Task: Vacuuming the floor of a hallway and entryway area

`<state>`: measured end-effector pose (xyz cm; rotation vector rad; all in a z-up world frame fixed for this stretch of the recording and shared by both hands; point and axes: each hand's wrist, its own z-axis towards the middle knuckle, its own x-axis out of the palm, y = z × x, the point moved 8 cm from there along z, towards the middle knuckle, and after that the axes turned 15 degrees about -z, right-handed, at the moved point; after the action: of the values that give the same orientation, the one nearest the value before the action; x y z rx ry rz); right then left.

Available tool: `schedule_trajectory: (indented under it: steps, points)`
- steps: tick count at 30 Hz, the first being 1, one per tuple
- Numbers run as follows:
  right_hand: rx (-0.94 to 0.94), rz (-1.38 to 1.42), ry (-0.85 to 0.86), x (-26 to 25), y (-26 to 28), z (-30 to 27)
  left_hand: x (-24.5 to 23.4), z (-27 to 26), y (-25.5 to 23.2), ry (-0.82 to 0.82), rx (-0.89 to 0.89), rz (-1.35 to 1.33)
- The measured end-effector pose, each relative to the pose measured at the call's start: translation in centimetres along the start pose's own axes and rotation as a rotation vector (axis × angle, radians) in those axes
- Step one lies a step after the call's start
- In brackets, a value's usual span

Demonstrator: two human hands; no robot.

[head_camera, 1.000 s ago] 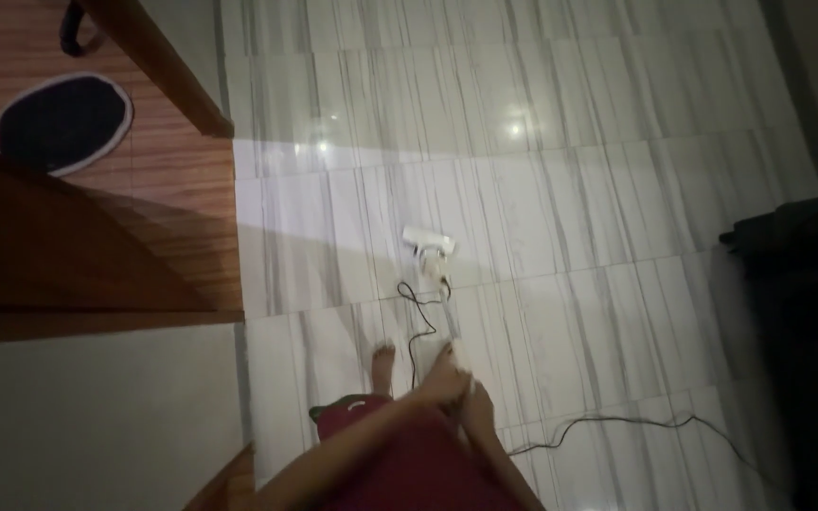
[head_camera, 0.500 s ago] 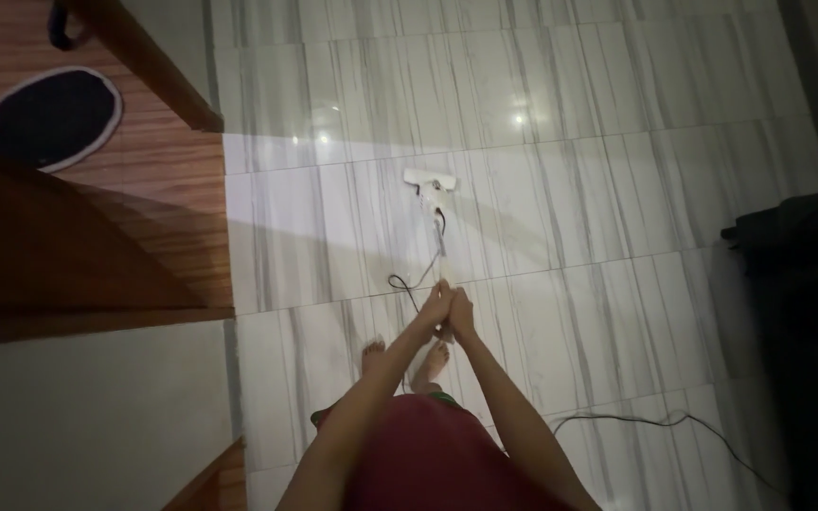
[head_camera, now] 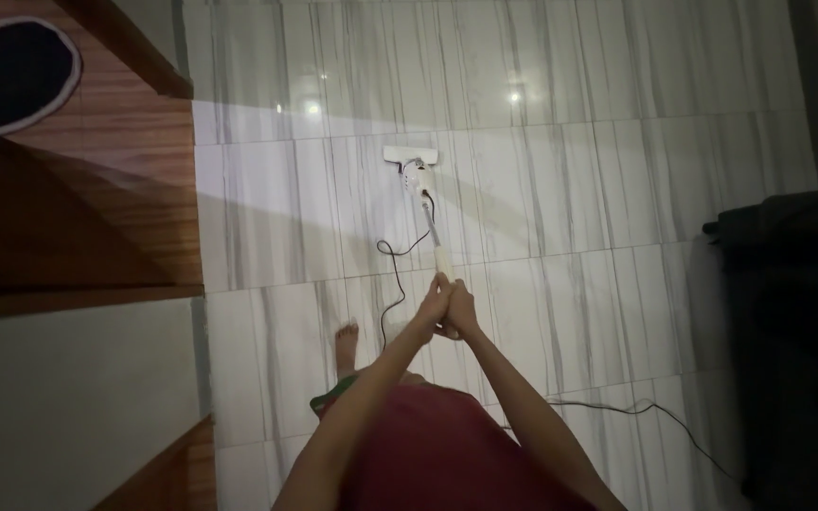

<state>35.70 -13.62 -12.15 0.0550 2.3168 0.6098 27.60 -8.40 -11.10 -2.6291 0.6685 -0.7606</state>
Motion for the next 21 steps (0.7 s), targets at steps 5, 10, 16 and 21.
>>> schedule_trajectory:
  steps: [5, 10, 16, 21]
  points:
    - [-0.150, -0.133, -0.023, -0.1, -4.0, -4.2, 1.5, -4.4, 4.3, 0.000, -0.066, -0.008]
    - [-0.023, -0.160, 0.013, 0.6, -5.5, -10.8, -0.5, -4.2, 11.4, 0.003, -0.106, 0.098]
    - [0.029, -0.162, -0.054, 3.6, -4.9, -20.1, -6.2, -6.4, 18.6, 0.106, -0.183, 0.323]
    - [0.286, 0.127, -0.077, 11.5, -7.7, -24.7, -12.2, -9.7, 21.6, 0.178, -0.149, 0.323]
